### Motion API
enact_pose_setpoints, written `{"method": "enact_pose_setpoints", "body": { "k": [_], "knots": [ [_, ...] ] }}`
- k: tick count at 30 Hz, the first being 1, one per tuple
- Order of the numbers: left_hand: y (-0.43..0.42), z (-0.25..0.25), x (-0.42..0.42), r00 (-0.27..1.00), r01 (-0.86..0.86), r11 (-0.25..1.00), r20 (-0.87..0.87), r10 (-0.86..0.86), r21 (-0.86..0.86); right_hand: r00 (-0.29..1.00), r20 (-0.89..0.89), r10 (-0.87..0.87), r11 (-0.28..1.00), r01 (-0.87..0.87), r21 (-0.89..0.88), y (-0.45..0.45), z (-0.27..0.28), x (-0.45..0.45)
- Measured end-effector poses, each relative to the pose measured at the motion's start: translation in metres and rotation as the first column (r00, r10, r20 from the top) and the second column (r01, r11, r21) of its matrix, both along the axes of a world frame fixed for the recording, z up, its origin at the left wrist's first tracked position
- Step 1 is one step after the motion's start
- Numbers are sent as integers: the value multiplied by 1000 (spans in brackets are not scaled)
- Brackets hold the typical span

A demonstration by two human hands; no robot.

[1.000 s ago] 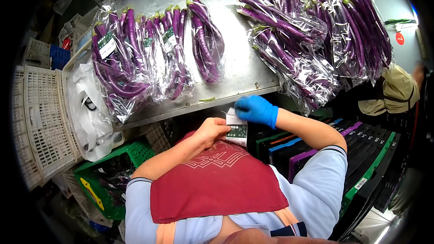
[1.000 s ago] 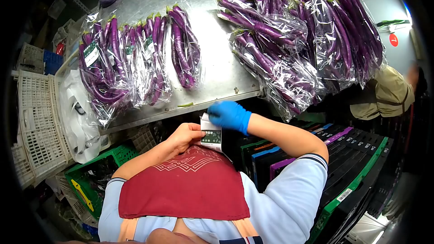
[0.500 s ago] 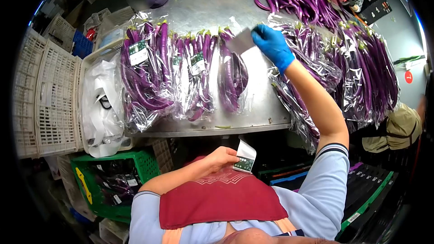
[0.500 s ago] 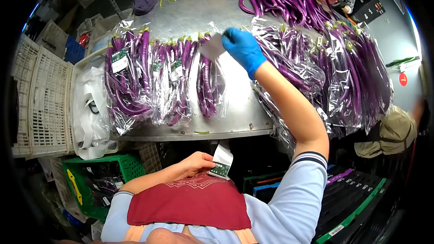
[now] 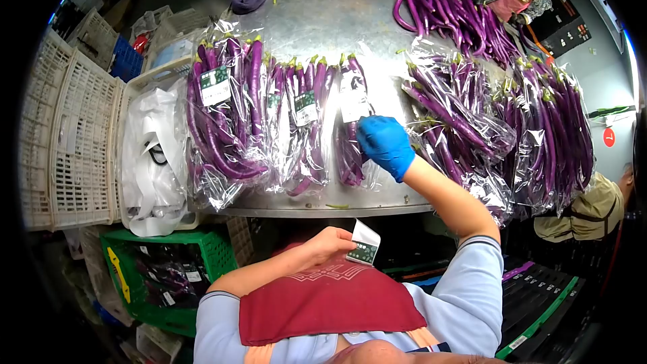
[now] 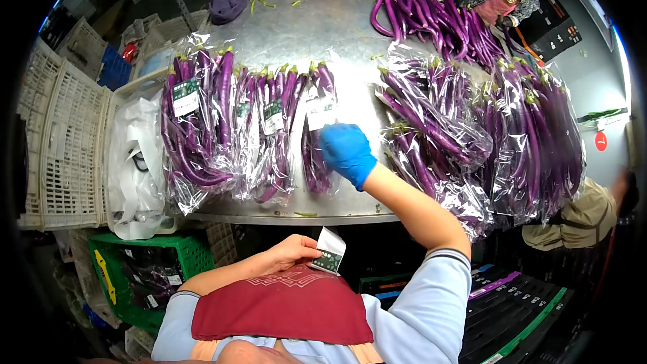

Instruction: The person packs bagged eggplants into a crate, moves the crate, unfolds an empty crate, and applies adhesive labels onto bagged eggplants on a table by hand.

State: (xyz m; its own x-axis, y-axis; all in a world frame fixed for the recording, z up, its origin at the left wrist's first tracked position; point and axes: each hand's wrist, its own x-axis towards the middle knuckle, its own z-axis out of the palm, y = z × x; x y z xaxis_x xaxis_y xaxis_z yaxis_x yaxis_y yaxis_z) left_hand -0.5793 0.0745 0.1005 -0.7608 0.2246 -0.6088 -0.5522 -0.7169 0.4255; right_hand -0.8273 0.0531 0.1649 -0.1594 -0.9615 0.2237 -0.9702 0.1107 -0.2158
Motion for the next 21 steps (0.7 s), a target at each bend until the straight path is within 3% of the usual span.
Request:
{"method": "enact_pose_setpoints", "body": {
  "k": [1,2,3,4,5,6,7,9,10,13,15,16,17,19,20,21],
  "knots": [
    [0,0,-1,1000,-1,1000,9,1,8,978,156,-139,990,143,-15,2,12,0],
    [0,0,-2,1000,-3,1000,18,2,15,975,45,-217,945,221,-242,3,9,-6],
    [0,1,-3,1000,-7,1000,26,7,22,953,84,-291,915,303,-266,5,-9,-15],
    [0,1,-4,1000,10,1000,19,-11,16,617,723,-309,880,474,-28,4,-23,-16],
    [-1,1,-4,1000,25,1000,14,-25,6,-64,963,-263,863,431,264,2,-39,-17],
    [-2,1,-4,999,40,999,12,-40,-6,-190,907,-376,897,169,408,3,-65,-39],
    [-3,3,-3,1000,24,1000,7,-24,16,-159,955,-250,923,259,284,2,-71,-37],
    [-6,9,-2,1000,-5,998,-6,6,60,-246,960,-135,945,260,199,7,-79,-44],
    [-9,13,-1,1000,0,999,-15,0,44,-246,954,-172,932,273,239,17,-82,-57],
    [-10,12,1,999,-31,996,-17,32,79,-252,961,-112,923,331,194,26,-15,-38],
    [-9,4,2,1000,-12,997,-19,14,78,-216,971,-106,962,223,154,16,33,-15],
    [-12,9,-1,1000,15,998,-15,-15,60,-284,957,-59,974,194,118,6,52,1],
    [-13,15,-3,998,54,998,-13,-54,43,-242,967,-79,982,150,118,-5,53,10],
    [-13,21,-6,997,80,997,8,-80,-19,-290,957,4,968,240,69,-25,59,47],
    [-12,18,-4,996,91,995,-8,-92,-26,-268,958,-102,983,120,139,-37,9,38],
    [-13,16,-3,995,99,995,-19,-100,-32,-219,972,-84,982,146,118,-38,1,45]
  ]
}}
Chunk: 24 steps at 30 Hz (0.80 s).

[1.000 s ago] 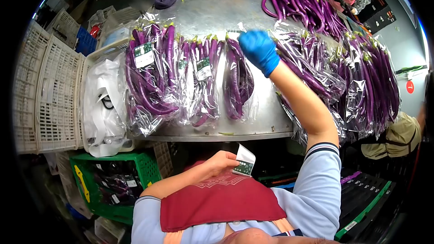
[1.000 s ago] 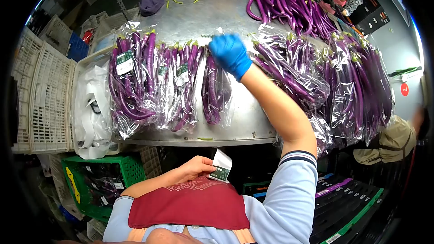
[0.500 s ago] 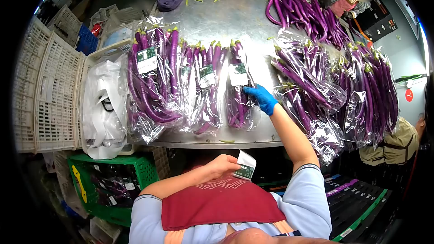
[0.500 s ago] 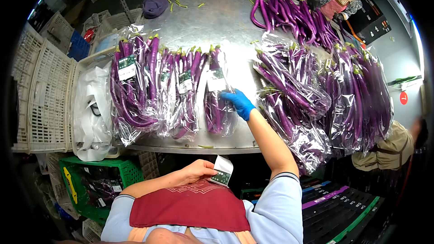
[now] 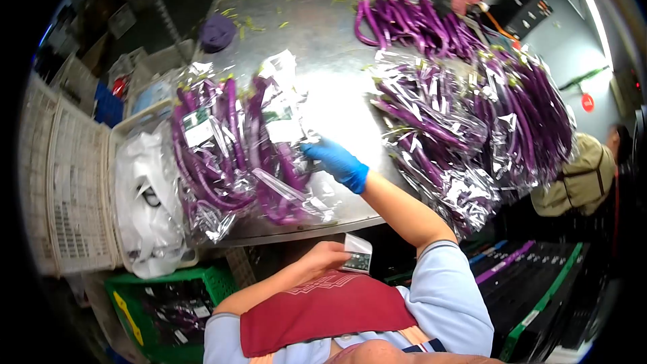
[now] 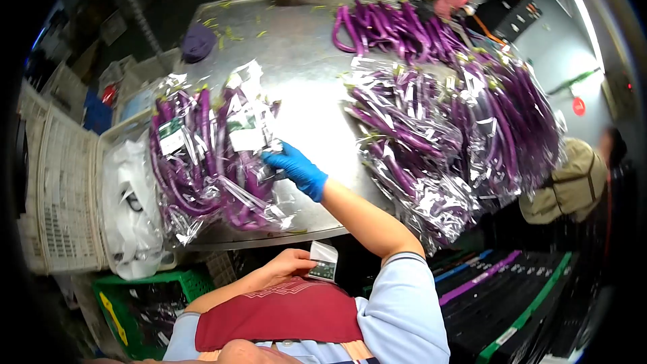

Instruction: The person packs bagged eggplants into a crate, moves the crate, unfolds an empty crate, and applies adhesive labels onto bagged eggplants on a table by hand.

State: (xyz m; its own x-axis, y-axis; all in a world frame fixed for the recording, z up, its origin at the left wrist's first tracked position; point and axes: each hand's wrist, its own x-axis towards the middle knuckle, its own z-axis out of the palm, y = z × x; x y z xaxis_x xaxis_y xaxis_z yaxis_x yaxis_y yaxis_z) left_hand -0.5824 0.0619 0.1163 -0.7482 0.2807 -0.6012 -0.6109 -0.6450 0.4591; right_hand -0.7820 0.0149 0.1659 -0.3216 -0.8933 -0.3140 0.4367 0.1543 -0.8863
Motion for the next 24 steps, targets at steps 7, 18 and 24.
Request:
{"method": "enact_pose_setpoints", "body": {
  "k": [7,18,24],
  "knots": [
    [3,-9,10,998,-58,994,-14,60,95,-406,-801,441,809,567,158,98,46,-152],
    [6,-1,9,998,-26,995,-58,31,97,-281,-826,489,837,417,354,124,79,-215],
    [1,21,7,986,-119,989,-104,128,90,771,-603,-203,904,385,188,106,80,-141]
  ]
}}
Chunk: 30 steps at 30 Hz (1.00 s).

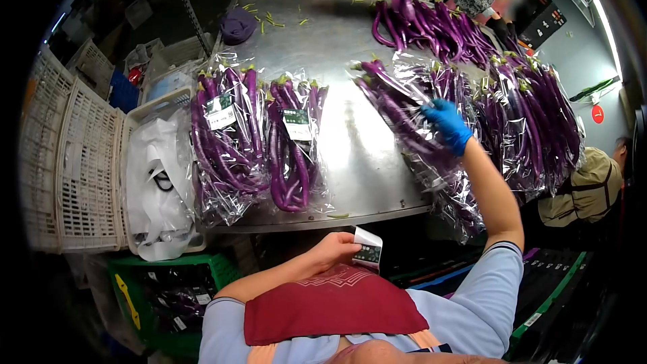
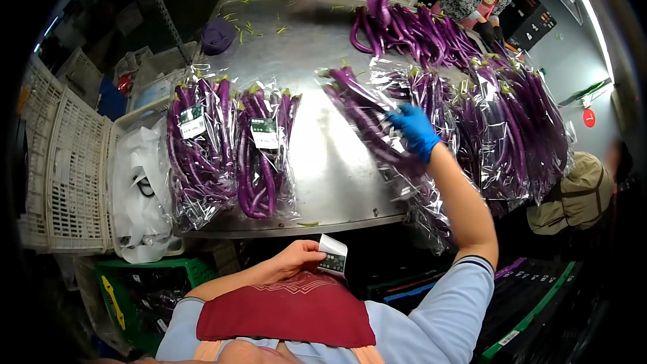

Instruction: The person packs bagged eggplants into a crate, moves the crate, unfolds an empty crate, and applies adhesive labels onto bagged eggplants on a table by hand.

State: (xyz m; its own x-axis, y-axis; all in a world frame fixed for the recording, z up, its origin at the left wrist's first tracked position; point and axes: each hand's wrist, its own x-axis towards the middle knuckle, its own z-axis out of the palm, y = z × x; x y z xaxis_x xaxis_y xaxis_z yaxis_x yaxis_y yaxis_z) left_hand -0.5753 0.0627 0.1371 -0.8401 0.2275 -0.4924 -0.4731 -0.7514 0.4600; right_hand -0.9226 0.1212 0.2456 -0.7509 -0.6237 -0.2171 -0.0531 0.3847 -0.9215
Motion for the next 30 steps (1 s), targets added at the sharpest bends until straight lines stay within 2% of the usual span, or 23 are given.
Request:
{"method": "enact_pose_setpoints", "body": {
  "k": [2,4,6,7,8,9,10,12,14,15,16,18,19,20,21,22,23,27,28,30],
  "knots": [
    [-1,4,0,999,-32,999,3,32,40,968,225,112,985,-79,-151,-1,-64,16],
    [0,3,-1,997,-75,997,-34,76,23,863,501,63,982,37,-186,-7,-108,66],
    [3,0,0,991,-122,992,-45,123,11,779,627,10,996,49,-77,-9,-183,79],
    [0,8,0,992,-122,993,-40,121,-8,891,455,-9,1000,17,-13,-12,-185,90],
    [-2,13,0,992,-120,992,-39,118,-27,965,264,-13,998,-2,56,-12,-183,98],
    [-3,16,-1,992,-119,992,-40,117,-47,991,-101,83,992,-73,103,-4,-184,98],
    [-3,17,-1,993,-118,991,-40,115,-66,960,-92,264,964,-260,58,-2,-163,105],
    [-5,15,-5,993,-93,987,-85,83,-131,798,-99,594,800,-599,-31,3,-80,128],
    [-8,25,-10,993,-49,989,-115,33,-138,568,206,797,565,-821,80,10,-33,145],
    [-9,24,-13,992,-16,992,-128,0,-124,420,361,832,417,-904,92,14,-20,150],
    [-9,27,-15,986,4,992,-167,-25,-124,398,399,826,379,-916,127,20,-17,149],
    [-1,21,-20,974,35,992,-218,-61,-122,421,378,824,391,-907,157,26,-16,134],
    [2,13,-22,969,121,978,-194,-154,-172,445,343,827,436,-894,106,29,-13,126],
    [4,7,-24,957,195,961,-178,-231,-198,502,456,735,522,-848,92,34,-7,120],
    [10,4,-23,956,210,966,-175,-236,-153,530,524,667,586,-807,71,40,-8,112],
    [15,1,-23,954,224,968,-175,-242,-112,519,510,686,588,-808,30,42,-2,103],
    [21,2,-22,957,226,972,-169,-234,-64,536,473,699,577,-814,70,47,-8,93],
    [29,3,-21,974,195,977,-98,-203,-82,624,259,737,558,-779,286,69,-37,93],
    [30,2,-20,980,176,981,-85,-182,-79,634,-85,768,622,-708,336,69,-44,102],
    [31,-1,-19,989,128,989,-61,-132,-74,482,-399,780,626,-583,518,74,-43,112]
  ]
}}
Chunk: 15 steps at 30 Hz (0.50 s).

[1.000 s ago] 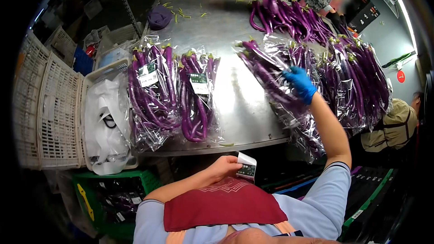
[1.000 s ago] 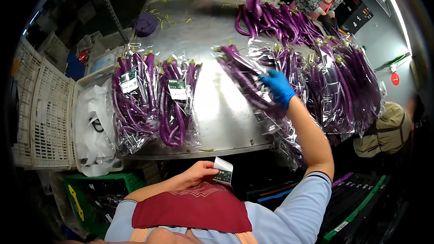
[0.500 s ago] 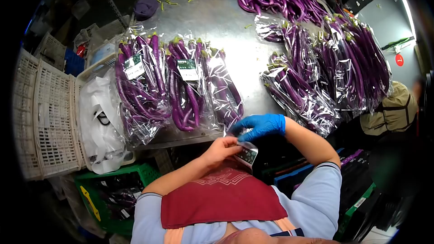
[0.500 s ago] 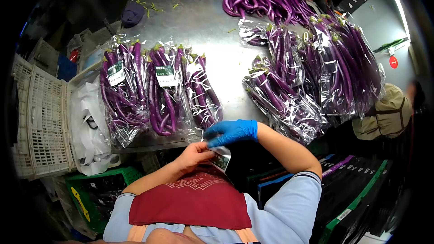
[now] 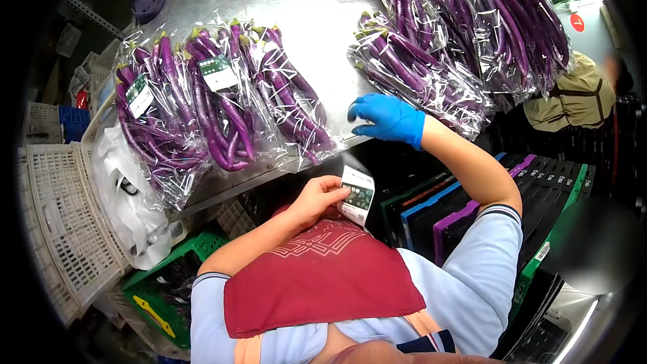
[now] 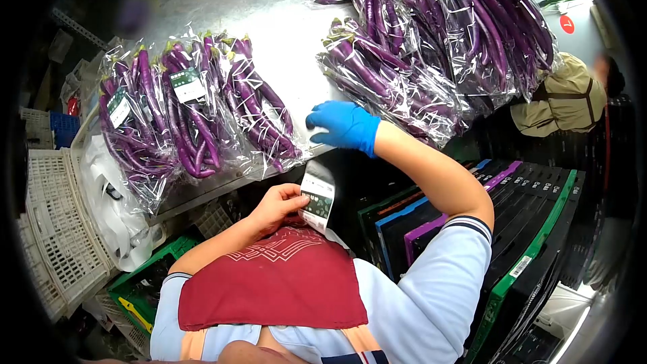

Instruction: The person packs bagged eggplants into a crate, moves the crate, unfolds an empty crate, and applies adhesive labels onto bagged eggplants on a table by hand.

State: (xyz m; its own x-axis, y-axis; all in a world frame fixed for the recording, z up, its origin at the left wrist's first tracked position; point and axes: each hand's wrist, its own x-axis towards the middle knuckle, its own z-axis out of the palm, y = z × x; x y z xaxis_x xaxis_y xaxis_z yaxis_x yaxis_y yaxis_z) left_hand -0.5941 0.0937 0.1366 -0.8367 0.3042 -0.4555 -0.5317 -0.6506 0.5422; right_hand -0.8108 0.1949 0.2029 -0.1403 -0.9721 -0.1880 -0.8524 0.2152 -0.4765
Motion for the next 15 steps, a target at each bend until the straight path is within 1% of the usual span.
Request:
{"method": "enact_pose_setpoints", "body": {
  "k": [1,2,4,6,7,8,10,13,15],
  "knots": [
    [1,2,0,999,-36,998,29,37,-45,984,167,-62,991,42,123,-3,6,8],
    [2,0,0,998,-54,997,40,56,-63,967,249,-49,988,10,157,-3,10,17],
    [4,-7,0,994,-87,991,60,94,-103,904,403,-144,954,18,299,0,12,40],
    [4,-7,0,993,-98,985,59,107,-140,943,314,-108,935,-10,354,3,0,56],
    [4,-6,0,993,-99,982,51,108,-160,940,330,-85,938,-37,346,6,-5,60],
    [4,-6,0,993,-100,979,44,110,-180,930,351,-108,940,-19,340,8,-10,64],
    [5,-6,0,994,-98,980,37,106,-174,925,369,-94,955,-21,295,10,-19,64],
    [7,-8,0,996,-91,978,-1,93,-186,933,347,-96,938,-33,346,10,-18,65],
    [8,-12,2,995,-102,971,-27,98,-218,913,380,-151,966,55,252,15,-30,60]
  ]
}}
